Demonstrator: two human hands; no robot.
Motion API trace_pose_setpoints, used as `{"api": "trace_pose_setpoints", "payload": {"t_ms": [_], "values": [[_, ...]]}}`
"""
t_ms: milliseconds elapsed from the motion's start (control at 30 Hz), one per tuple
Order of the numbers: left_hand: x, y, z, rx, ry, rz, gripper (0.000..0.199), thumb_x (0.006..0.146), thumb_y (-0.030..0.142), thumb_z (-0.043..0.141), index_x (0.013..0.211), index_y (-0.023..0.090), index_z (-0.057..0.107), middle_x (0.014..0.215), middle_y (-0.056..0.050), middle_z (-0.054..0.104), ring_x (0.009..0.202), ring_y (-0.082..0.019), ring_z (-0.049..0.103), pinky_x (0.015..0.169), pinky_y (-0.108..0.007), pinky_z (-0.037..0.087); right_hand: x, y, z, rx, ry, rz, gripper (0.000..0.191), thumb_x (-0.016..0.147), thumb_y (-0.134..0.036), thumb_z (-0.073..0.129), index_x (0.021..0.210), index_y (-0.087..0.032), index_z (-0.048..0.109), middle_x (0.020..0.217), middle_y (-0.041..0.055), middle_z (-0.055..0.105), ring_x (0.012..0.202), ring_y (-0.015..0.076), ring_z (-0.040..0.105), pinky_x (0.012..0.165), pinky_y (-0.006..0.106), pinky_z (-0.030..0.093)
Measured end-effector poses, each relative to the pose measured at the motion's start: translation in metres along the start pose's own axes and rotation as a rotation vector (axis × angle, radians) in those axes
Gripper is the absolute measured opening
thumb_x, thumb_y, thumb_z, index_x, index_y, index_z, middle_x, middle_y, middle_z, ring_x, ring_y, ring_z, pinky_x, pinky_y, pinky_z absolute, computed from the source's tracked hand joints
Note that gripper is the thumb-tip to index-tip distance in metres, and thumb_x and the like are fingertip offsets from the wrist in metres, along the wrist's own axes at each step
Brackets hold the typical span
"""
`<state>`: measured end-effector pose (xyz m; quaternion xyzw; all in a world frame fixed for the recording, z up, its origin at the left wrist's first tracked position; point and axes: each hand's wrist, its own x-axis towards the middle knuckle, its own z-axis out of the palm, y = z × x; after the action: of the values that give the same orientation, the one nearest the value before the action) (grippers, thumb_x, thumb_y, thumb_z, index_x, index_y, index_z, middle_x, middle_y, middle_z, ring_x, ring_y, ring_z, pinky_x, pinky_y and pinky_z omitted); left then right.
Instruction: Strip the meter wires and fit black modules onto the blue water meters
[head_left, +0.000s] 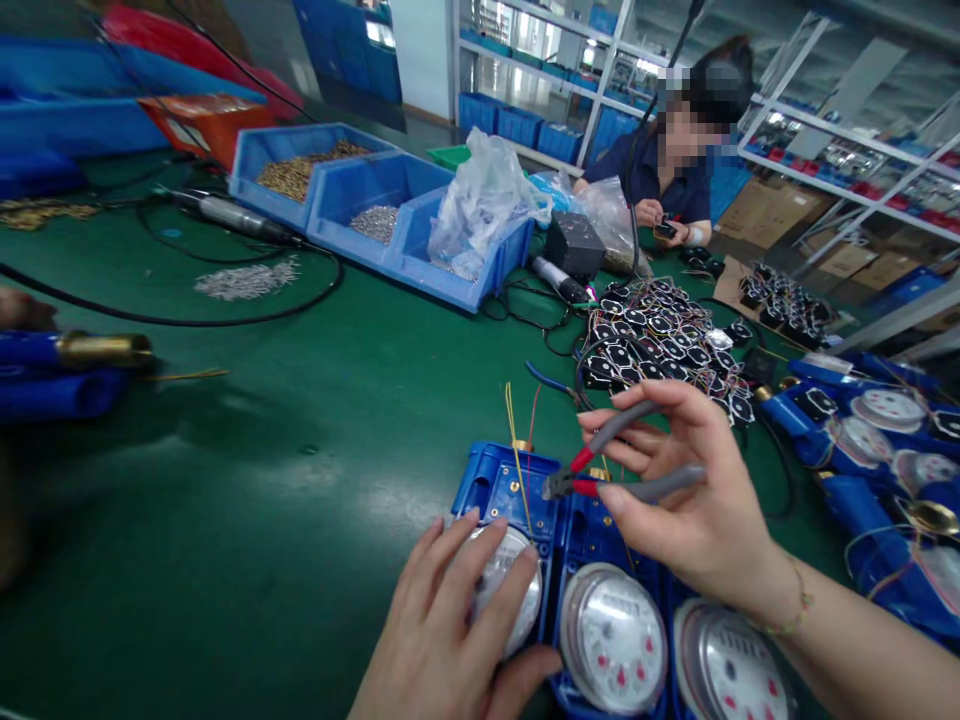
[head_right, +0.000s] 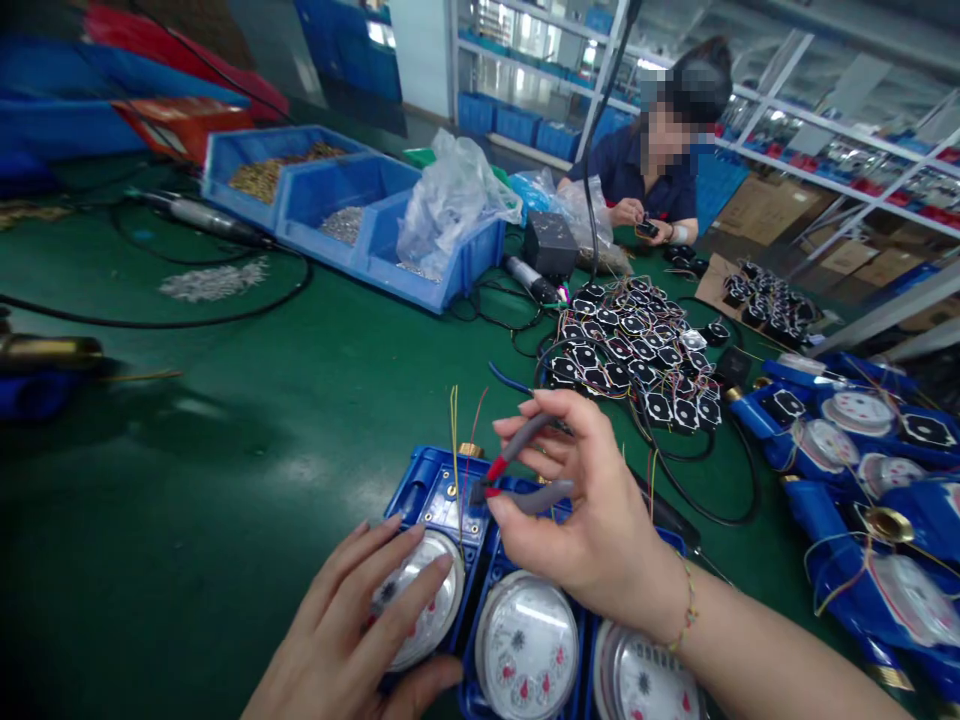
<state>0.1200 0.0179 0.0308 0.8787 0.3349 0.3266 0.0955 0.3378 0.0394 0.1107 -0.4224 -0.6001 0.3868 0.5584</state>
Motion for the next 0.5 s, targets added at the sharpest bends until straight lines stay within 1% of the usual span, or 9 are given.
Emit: {"api": "trace_pose_setpoints", "payload": {"t_ms": [67,167,233,333,500], "values": [[-0.003,-0.002,0.003,-0.024,-0.016,0.021,0.039,0.087,0.027,0.058,0.124,0.016,0.053,0.127,-0.015,0.049,0.122,-0.033,0.042,0.096,-0.059,0.042,0.007,0.007,0.008,0.005,-0.046,0.013,0.061,0.076,-0.006,0.067,0.123,-0.029,0.038,0.12,0.0052,0.041,0.112,0.0251,0.051,0.098,0.043,0.049],[-0.001,-0.004,0.005,-0.062,0.023,0.049,0.033,0.086,0.019,0.054,0.119,0.015,0.056,0.123,-0.014,0.051,0.119,-0.031,0.044,0.098,-0.056,0.042,0.013,0.019,0.017,-0.031,-0.106,0.051,0.061,0.076,-0.007,0.068,0.124,-0.028,0.037,0.119,0.005,0.041,0.111,0.0222,0.051,0.097,0.037,0.049],[0.001,-0.005,0.007,-0.065,0.058,0.053,0.031,0.086,0.019,0.053,0.117,0.015,0.058,0.121,-0.013,0.052,0.119,-0.03,0.045,0.099,-0.056,0.041,0.015,0.026,0.02,-0.067,-0.126,0.067,0.06,0.076,-0.008,0.068,0.123,-0.029,0.037,0.118,0.0045,0.042,0.11,0.0205,0.052,0.096,0.035,0.05],[0.0,-0.007,0.009,-0.062,0.078,0.065,0.032,0.086,0.019,0.053,0.117,0.015,0.058,0.123,-0.013,0.052,0.119,-0.031,0.045,0.1,-0.056,0.04,0.017,0.032,0.02,-0.116,-0.128,0.063,0.059,0.076,-0.011,0.069,0.123,-0.029,0.037,0.118,0.0038,0.041,0.109,0.0202,0.052,0.095,0.035,0.05],[-0.003,-0.009,0.011,-0.082,0.114,0.079,0.033,0.084,0.019,0.054,0.117,0.015,0.058,0.124,-0.013,0.052,0.118,-0.031,0.046,0.097,-0.055,0.043,0.018,0.029,0.02,-0.177,-0.138,0.089,0.059,0.076,-0.011,0.069,0.123,-0.029,0.038,0.115,0.0035,0.044,0.108,0.02,0.053,0.096,0.035,0.05]]}}
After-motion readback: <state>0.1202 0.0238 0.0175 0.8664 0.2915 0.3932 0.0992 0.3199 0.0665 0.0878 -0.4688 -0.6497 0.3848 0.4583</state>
